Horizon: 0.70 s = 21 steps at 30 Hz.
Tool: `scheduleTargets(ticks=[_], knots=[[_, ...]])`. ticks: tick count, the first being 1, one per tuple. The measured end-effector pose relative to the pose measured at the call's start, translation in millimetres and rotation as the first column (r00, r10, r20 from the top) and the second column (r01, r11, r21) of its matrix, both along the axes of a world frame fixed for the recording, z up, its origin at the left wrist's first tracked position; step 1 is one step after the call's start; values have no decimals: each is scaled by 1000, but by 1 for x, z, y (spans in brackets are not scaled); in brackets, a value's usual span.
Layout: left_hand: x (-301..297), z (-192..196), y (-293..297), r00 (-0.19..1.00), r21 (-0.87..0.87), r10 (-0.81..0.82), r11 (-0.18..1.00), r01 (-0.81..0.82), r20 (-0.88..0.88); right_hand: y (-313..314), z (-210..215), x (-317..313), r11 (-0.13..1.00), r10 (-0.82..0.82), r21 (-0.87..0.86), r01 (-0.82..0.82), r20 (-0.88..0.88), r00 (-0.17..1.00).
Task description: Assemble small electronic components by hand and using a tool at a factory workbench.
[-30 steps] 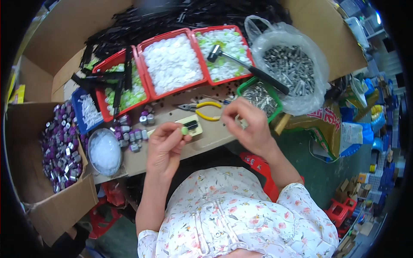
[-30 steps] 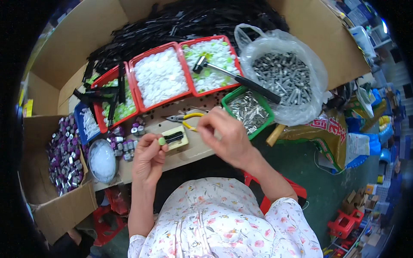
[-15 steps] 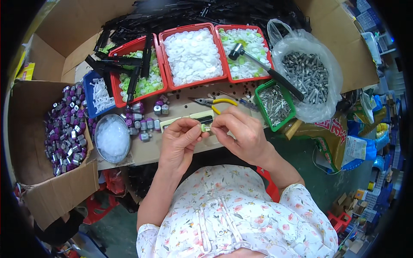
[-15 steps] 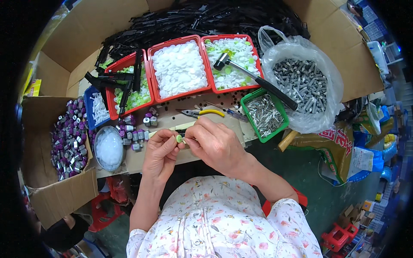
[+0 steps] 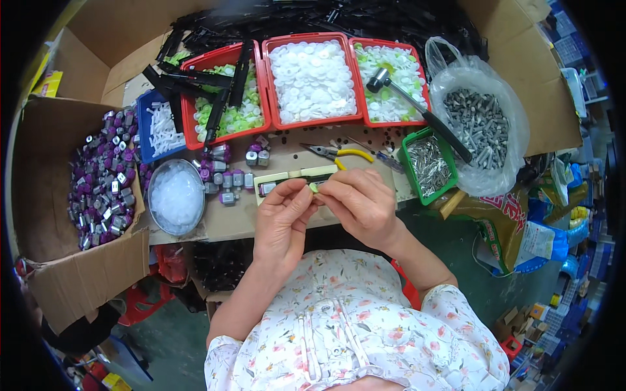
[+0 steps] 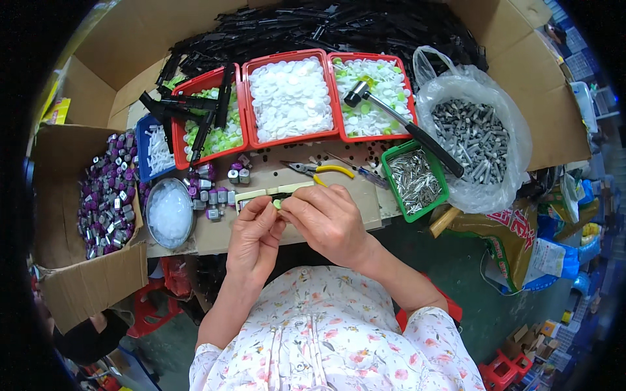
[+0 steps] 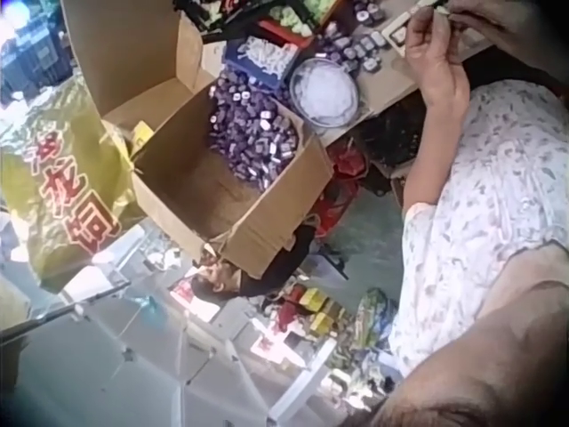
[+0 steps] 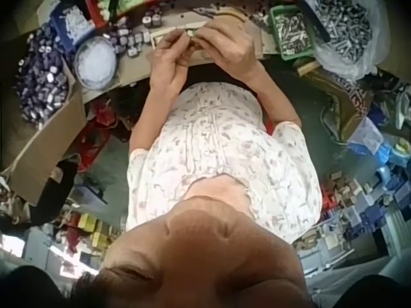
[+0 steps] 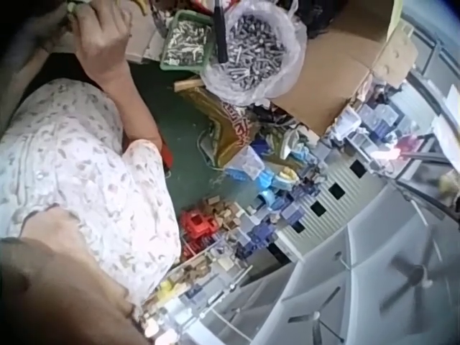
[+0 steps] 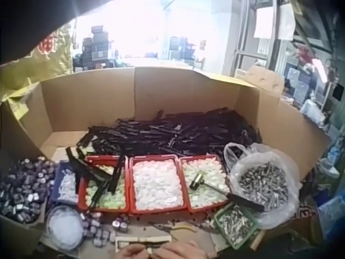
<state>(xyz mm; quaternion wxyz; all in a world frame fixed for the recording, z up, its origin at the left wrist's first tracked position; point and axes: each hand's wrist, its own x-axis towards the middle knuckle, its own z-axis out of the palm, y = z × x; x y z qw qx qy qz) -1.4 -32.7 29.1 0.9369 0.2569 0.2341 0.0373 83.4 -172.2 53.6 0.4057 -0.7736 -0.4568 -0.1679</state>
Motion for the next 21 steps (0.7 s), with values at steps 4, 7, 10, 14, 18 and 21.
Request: scheduleTargets(ticks=[4, 7, 10, 14, 18, 21], knots=[[-4, 0, 7, 998, 146, -1, 989, -7, 55, 7, -5, 2, 998, 62, 27, -60, -63, 996], [-8, 3, 16, 991, 361, -68, 932, 24, 111, 9, -5, 4, 988, 152, 37, -148, -150, 977], [-12, -1, 22, 982, 571, -121, 821, 18, 143, 10, -4, 7, 975, 221, 29, -220, -240, 945], [-13, -3, 26, 988, 709, -106, 705, -5, 113, 15, -12, 11, 967, 252, 30, -254, -286, 925], [-12, -2, 34, 996, 971, 10, 222, -92, 92, 21, -24, 19, 971, 217, -32, -236, -289, 933], [-17, -6, 46, 993, 993, 34, -46, -113, 114, 26, -34, 24, 960, 175, -170, -220, -244, 954]])
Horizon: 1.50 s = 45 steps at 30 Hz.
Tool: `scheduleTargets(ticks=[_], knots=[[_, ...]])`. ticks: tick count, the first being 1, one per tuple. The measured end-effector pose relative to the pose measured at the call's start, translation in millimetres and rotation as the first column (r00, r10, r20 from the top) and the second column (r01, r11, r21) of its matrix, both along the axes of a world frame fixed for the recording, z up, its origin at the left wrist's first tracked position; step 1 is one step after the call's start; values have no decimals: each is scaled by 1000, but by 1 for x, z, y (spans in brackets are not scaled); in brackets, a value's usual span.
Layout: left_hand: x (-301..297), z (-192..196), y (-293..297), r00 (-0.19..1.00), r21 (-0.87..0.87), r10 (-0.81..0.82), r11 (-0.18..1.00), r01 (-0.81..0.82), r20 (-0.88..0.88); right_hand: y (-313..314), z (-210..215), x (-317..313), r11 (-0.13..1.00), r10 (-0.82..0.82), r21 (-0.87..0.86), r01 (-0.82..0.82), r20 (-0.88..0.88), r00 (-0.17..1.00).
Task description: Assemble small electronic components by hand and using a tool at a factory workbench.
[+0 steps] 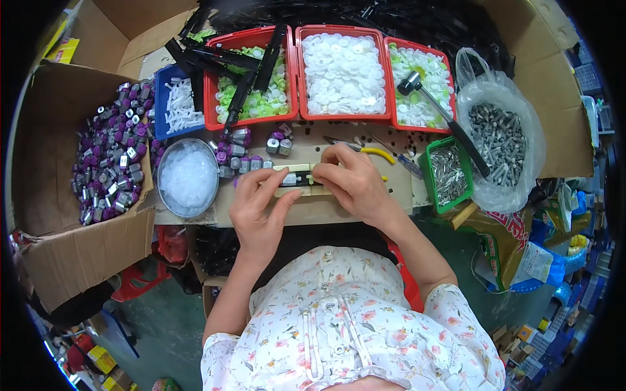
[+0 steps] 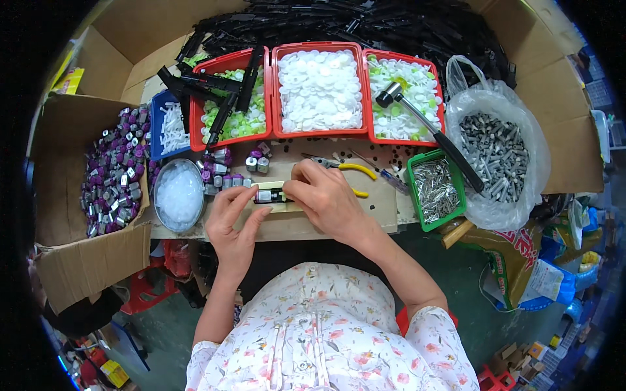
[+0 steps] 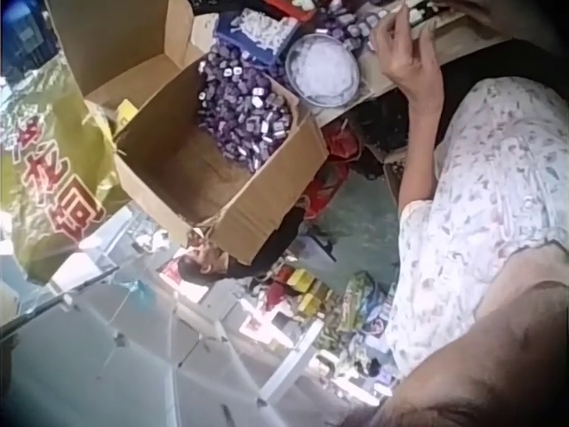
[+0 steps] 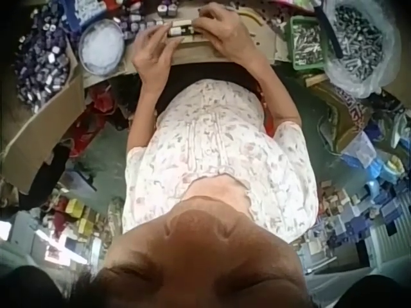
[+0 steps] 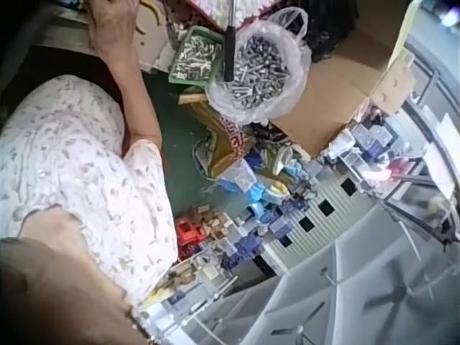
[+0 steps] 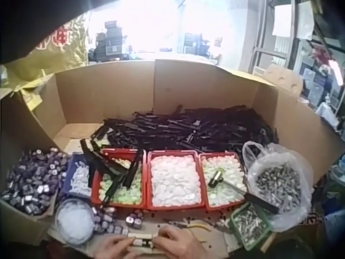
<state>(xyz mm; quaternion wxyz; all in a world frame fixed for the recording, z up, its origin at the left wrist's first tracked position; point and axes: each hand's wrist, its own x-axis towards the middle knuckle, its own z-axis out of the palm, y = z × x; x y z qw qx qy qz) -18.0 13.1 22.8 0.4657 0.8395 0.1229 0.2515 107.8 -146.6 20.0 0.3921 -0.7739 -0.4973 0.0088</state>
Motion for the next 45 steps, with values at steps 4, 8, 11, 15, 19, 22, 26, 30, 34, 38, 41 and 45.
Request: scheduleTargets(ticks=[4, 8, 11, 15, 19, 22, 26, 30, 34, 38, 41, 45], knots=[[-3, -12, 4, 994, 283, -67, 958, 39, 92, 6, -5, 2, 1000, 27, 6, -27, 1, 1000], [-4, -21, 1, 994, 300, -71, 953, 43, 85, 11, -4, 2, 999, 40, -21, -41, -11, 999], [-4, -27, 0, 988, 328, -107, 943, 66, 111, 12, -4, 2, 997, 51, -63, -50, 17, 999], [-4, -31, 1, 982, 450, -157, 888, 94, 104, 13, -3, 4, 995, 63, -73, -62, 18, 998], [-3, -34, 2, 982, 514, -181, 849, 126, 58, 15, -3, 4, 992, 76, -103, -73, 27, 997], [-2, -32, 1, 980, 539, -189, 832, 129, 57, 16, -1, 4, 992, 68, -106, -66, 18, 998], [0, -34, 0, 979, 549, -197, 825, 133, 59, 17, 0, 6, 994, 49, -96, -55, -65, 997], [1, -34, -1, 979, 546, -194, 827, 133, 56, 2, 14, 7, 998, 26, -52, -30, -80, 996], [2, -29, 0, 982, 497, -175, 860, 115, 77, -49, 30, 22, 952, -288, -95, 292, 58, 956], [15, -9, 11, 971, 417, -237, 882, 220, -11, -117, 39, 25, 830, -502, -176, 530, 178, 846], [41, 2, 18, 969, 433, -231, 885, 172, 88, -138, 31, 23, 709, -578, -272, 650, 305, 757], [88, 18, 20, 955, 426, -263, 886, 183, 137, -146, 24, 24, 660, -588, -371, 653, 286, 757]])
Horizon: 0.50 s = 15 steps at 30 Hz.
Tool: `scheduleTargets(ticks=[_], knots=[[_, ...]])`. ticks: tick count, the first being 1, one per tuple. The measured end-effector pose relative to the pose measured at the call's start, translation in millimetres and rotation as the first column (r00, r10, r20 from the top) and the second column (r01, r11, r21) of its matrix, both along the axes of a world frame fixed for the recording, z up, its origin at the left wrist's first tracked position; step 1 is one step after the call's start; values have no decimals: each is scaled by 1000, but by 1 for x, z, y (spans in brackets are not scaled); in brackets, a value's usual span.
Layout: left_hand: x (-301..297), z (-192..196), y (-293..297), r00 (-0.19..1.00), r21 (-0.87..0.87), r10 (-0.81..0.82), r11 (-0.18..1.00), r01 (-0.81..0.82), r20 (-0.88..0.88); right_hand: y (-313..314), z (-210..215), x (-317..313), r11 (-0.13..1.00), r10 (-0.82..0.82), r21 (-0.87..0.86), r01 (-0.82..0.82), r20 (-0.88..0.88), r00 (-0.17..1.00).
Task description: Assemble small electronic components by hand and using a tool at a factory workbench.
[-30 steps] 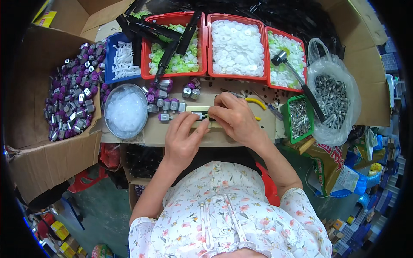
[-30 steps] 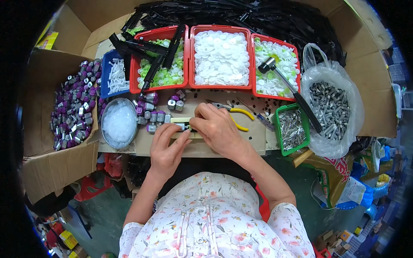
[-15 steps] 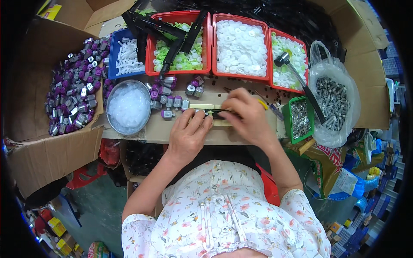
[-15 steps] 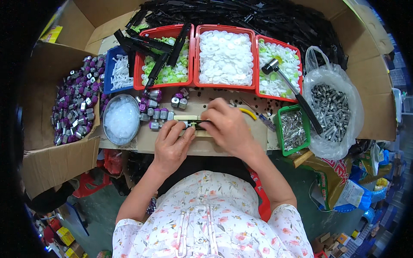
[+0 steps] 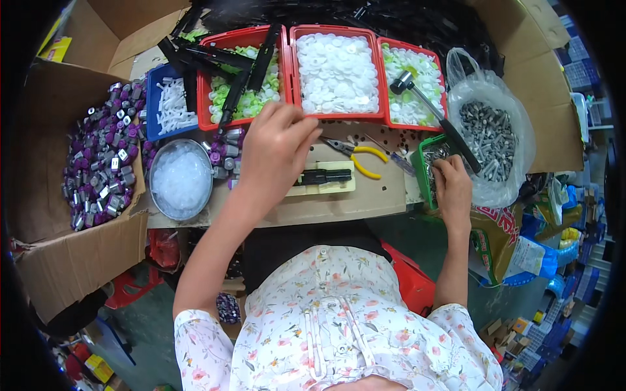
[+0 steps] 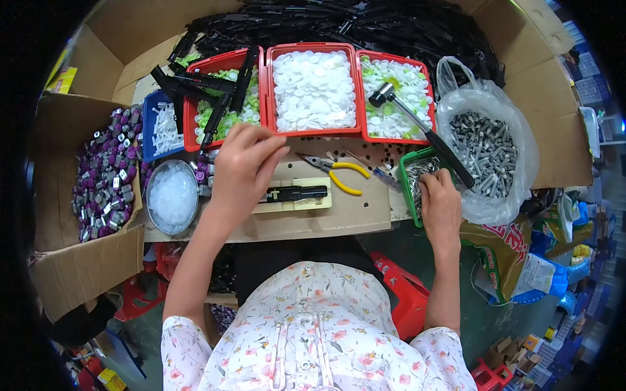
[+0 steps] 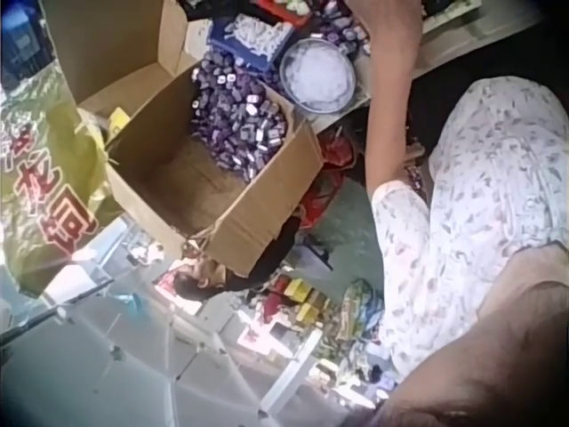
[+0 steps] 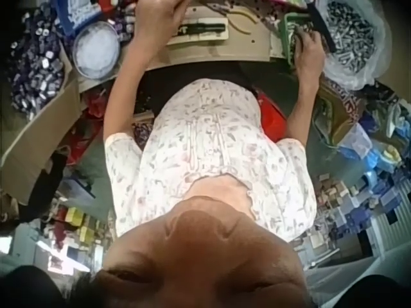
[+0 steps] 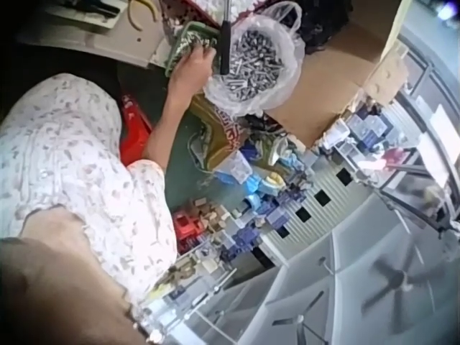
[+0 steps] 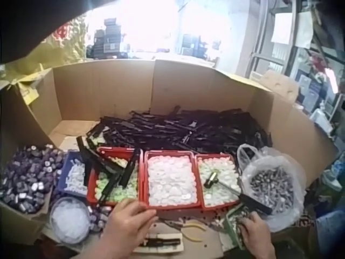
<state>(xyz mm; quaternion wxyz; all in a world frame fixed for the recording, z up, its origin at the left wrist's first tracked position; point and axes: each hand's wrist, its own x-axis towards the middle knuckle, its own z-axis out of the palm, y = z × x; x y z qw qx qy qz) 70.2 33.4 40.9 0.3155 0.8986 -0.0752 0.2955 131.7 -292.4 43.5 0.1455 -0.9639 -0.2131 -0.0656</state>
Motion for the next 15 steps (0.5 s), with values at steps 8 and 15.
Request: scheduleTargets(ticks=[8, 15], knots=[[76, -13, -13, 996, 200, -39, 978, 55, -81, 0, 3, 5, 1000, -30, 7, 30, -45, 999], [87, -14, -11, 989, 235, -60, 968, 91, -134, -6, 0, 8, 995, -22, 95, 30, -83, 996]])
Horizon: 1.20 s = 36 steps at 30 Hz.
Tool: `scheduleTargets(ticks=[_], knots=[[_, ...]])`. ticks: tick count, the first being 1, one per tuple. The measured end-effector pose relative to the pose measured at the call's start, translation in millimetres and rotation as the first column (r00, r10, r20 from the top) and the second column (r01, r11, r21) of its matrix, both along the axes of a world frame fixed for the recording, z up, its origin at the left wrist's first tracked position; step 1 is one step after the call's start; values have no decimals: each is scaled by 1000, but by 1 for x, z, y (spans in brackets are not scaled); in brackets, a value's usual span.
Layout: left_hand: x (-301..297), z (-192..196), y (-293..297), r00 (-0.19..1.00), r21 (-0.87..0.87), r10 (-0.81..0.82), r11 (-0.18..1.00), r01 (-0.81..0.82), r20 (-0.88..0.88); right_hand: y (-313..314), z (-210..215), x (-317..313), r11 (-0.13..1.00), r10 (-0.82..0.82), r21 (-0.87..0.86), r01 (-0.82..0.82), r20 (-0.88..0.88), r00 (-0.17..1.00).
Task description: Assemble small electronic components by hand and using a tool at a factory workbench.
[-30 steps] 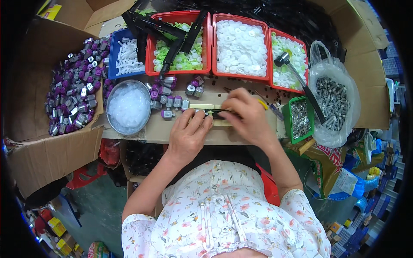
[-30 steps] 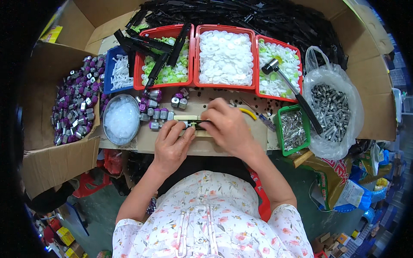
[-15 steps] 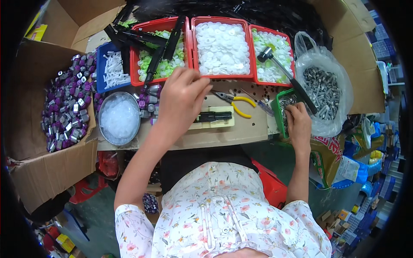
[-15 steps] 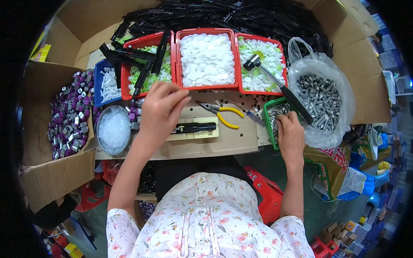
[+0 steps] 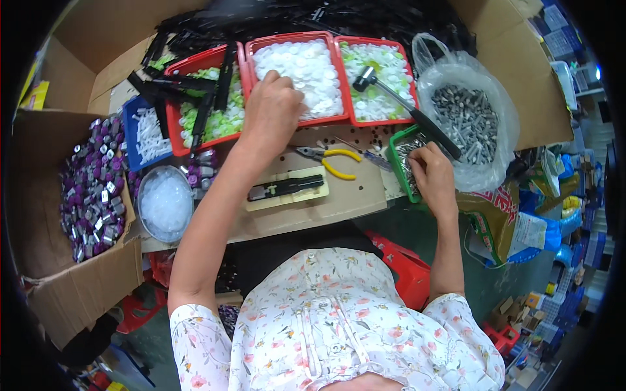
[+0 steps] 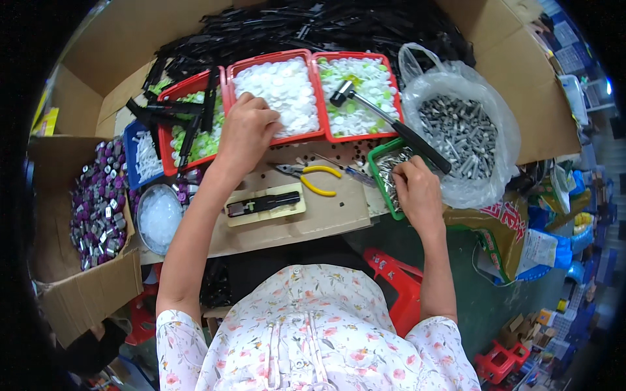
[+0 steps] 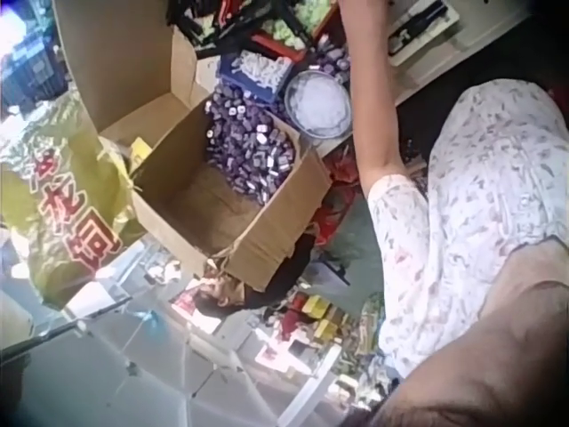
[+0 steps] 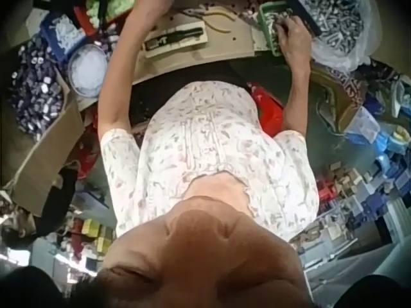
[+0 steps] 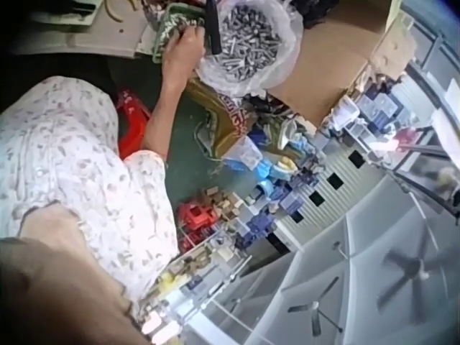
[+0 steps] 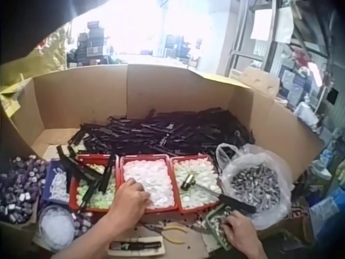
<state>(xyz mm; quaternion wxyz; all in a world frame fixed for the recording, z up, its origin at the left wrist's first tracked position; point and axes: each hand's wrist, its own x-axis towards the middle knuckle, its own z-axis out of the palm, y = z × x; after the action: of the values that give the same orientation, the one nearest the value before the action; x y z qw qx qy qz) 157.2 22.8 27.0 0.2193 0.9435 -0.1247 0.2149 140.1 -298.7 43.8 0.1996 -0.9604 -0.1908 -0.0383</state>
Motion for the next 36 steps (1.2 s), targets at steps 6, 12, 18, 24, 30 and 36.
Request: scheduleTargets(ticks=[6, 12, 18, 24, 30, 36], knots=[[0, 3, 2, 998, -50, -2, 999, 5, 63, 1, -2, 0, 988, -13, 151, 17, -29, 1000], [-27, 18, -5, 993, -253, 46, 967, -17, 110, 5, -8, 6, 991, 15, 129, -18, 21, 1000], [-72, 16, -15, 981, -649, 66, 742, -169, -181, 2, -3, 6, 985, 3, 173, -8, 32, 999], [-103, 13, -28, 921, -915, -150, 250, -316, -359, 28, 24, -14, 952, 22, 306, -35, 45, 999], [-117, 12, -44, 916, -930, -181, 159, -331, -357, 92, 22, -42, 843, 273, 440, -309, 145, 951], [-124, 14, -50, 917, -918, -149, 210, -335, -369, 111, 18, -49, 837, 324, 386, -387, 220, 920]])
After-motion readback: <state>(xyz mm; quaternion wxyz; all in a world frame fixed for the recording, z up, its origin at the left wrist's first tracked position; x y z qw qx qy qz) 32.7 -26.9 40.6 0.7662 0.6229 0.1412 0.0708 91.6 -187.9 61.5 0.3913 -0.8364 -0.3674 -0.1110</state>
